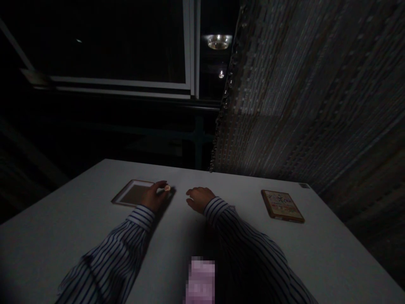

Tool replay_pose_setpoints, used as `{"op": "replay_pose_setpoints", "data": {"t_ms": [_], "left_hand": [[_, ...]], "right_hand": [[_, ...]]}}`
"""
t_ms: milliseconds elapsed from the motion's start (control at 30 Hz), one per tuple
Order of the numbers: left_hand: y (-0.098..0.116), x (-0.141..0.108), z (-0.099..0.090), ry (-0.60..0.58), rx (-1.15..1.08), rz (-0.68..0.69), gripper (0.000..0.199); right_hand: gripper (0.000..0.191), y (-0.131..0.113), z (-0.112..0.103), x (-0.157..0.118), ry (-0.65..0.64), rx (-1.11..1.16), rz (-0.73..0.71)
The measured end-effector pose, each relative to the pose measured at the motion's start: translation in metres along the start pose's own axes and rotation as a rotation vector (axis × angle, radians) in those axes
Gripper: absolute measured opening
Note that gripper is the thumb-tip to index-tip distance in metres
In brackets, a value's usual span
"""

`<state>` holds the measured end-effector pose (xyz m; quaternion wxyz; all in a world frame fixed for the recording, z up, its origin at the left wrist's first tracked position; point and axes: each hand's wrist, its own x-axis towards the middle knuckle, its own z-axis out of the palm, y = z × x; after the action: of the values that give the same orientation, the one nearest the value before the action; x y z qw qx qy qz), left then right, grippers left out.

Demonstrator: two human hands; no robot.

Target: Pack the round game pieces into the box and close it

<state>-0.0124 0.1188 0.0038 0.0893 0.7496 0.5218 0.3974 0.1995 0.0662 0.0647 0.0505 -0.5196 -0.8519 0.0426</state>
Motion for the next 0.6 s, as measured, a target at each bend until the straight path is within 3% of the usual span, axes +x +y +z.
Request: {"op": "replay_pose_setpoints", "data": {"t_ms": [233,600], "left_hand": [[0.027,-0.001,-0.009,0.093,-0.116,0.065,0.033],[0.070,-0.008,-0.019,0.096,-0.193,0.121,0.029]], "right_hand": [[0.036,0.000,-0.014,-0.012,0.055,0.043,0.011],[0.035,0.006,-0.033,-0.042,0.148,0.109,0.040]]}}
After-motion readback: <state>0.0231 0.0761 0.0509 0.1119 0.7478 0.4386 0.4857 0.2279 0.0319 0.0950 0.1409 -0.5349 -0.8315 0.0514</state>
